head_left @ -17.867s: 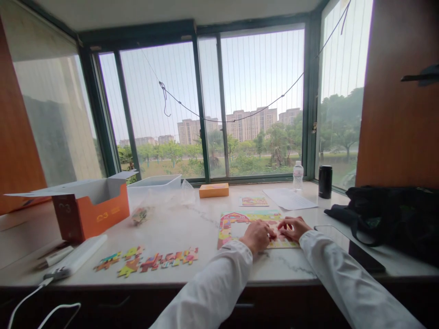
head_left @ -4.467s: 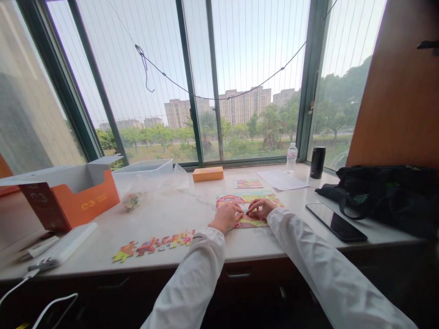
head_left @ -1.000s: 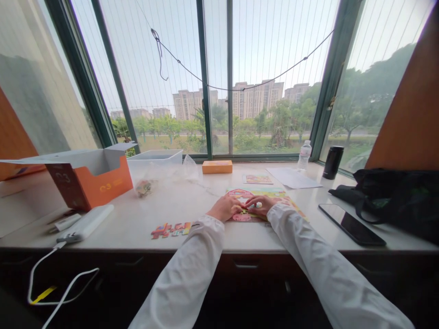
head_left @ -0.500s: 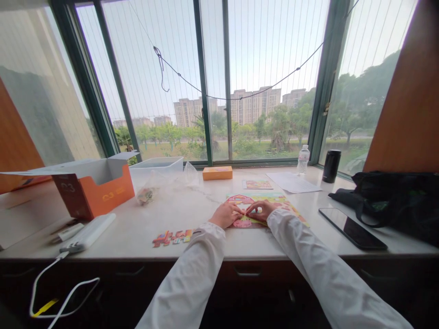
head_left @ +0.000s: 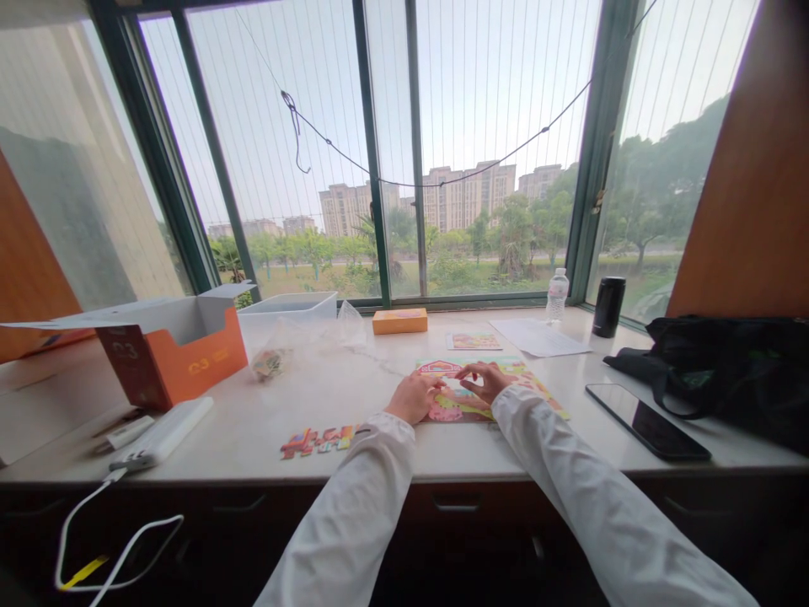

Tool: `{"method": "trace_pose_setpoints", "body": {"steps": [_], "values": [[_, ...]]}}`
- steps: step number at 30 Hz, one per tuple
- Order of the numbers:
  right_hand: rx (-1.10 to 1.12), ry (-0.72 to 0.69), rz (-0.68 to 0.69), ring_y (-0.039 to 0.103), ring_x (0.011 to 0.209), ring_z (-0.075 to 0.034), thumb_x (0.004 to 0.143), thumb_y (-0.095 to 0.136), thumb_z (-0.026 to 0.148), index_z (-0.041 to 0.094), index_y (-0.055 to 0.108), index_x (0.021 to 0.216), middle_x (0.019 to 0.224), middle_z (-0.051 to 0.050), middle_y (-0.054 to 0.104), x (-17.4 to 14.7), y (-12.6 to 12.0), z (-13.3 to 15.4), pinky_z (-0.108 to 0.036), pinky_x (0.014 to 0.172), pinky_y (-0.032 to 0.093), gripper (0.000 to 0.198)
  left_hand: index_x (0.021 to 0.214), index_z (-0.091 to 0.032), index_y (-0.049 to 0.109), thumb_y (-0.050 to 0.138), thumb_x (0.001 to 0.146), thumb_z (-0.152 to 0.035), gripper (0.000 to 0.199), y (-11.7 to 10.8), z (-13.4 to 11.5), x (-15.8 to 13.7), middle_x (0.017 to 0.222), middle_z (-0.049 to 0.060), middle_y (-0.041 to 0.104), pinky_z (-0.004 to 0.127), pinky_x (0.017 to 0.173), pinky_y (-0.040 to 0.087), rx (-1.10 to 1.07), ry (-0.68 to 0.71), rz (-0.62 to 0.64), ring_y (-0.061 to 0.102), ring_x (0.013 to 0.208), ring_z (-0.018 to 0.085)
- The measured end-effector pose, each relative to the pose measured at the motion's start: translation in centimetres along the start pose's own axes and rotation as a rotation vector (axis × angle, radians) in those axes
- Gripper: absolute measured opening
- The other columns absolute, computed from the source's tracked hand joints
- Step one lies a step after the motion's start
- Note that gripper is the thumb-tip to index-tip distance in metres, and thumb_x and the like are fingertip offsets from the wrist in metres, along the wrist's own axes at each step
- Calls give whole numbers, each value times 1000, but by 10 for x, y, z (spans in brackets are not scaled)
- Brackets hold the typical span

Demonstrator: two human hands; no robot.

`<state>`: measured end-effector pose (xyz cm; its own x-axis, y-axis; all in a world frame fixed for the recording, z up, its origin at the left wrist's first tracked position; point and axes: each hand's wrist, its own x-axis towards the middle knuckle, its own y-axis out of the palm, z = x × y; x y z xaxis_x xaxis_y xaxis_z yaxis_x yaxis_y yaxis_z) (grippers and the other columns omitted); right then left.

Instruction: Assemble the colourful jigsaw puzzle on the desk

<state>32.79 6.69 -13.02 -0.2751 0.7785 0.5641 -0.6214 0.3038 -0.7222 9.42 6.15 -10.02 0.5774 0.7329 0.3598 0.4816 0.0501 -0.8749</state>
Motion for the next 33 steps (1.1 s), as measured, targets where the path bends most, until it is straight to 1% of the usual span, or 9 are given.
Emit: {"method": "trace_pose_setpoints", "body": {"steps": [4, 8, 12, 15, 19, 23, 26, 30, 33], "values": [[71, -56, 25, 62, 71, -16, 80, 65, 28, 26, 73, 94, 91, -2, 76, -1, 1, 1, -34, 81, 48, 16, 113, -26, 71, 51, 90, -18, 32, -4, -5, -2, 108, 4, 73, 36, 97, 48, 31, 5, -50, 60, 105, 22], [122, -68, 89, 63, 69, -15, 76, 65, 26, 25, 73, 93, 83, 0, 75, -3, 3, 1, -29, 71, 50, 18, 111, -26, 72, 52, 89, -21, 30, -5, -8, -4, 101, 5, 72, 33, 93, 50, 38, -25, -41, 62, 102, 21], [102, -34, -18, 62, 66, -15, 81, 59, 27, 24, 72, 95, 81, -1, 75, 0, 1, -2, -30, 72, 49, 18, 114, -25, 71, 52, 90, -25, 30, -10, -13, -4, 101, 7, 72, 34, 91, 50, 61, -43, -88, 62, 99, 22], [53, 21, -60, 61, 65, -15, 82, 59, 28, 24, 71, 92, 80, 0, 74, 2, 0, -3, -32, 77, 47, 17, 112, -24, 71, 50, 93, -26, 29, -23, -18, -5, 102, 6, 73, 34, 90, 49, 115, -35, -101, 61, 100, 22], [29, 38, -52, 60, 66, -15, 83, 57, 32, 24, 71, 91, 79, 0, 73, 0, 0, -3, -33, 78, 44, 18, 108, -25, 72, 49, 95, -31, 27, -52, -24, -17, 101, 5, 73, 35, 89, 47, 184, -40, -128, 60, 100, 23], [-10, 47, -40, 61, 66, -15, 84, 56, 32, 24, 71, 92, 79, 0, 74, -3, -1, -2, -35, 80, 40, 18, 110, -29, 71, 50, 94, -40, 28, -93, -17, -53, 101, 2, 73, 32, 87, 48, 121, -68, -139, 62, 97, 20], [-36, 31, -47, 61, 66, -15, 84, 57, 32, 24, 71, 91, 80, -1, 74, -5, -3, 1, -36, 82, 37, 17, 112, -29, 70, 52, 92, -44, 30, -127, 8, -96, 106, 1, 73, 31, 90, 47, 81, -120, -168, 63, 100, 19], [-26, -46, -68, 60, 66, -15, 88, 56, 34, 24, 72, 91, 82, -3, 74, -3, -3, 21, -35, 81, 35, 19, 113, -28, 70, 52, 89, -52, 39, -164, 60, -164, 108, 2, 73, 33, 88, 49, 104, -371, -174, 65, 94, 21], [1, -149, -20, 61, 71, -15, 91, 55, 37, 25, 72, 92, 84, -2, 74, 3, 7, 59, -35, 82, 33, 20, 113, -24, 70, 58, 83, -52, 43, -176, 88, -202, 112, 4, 72, 33, 90, 48, 123, -540, -110, 65, 99, 23]]}}
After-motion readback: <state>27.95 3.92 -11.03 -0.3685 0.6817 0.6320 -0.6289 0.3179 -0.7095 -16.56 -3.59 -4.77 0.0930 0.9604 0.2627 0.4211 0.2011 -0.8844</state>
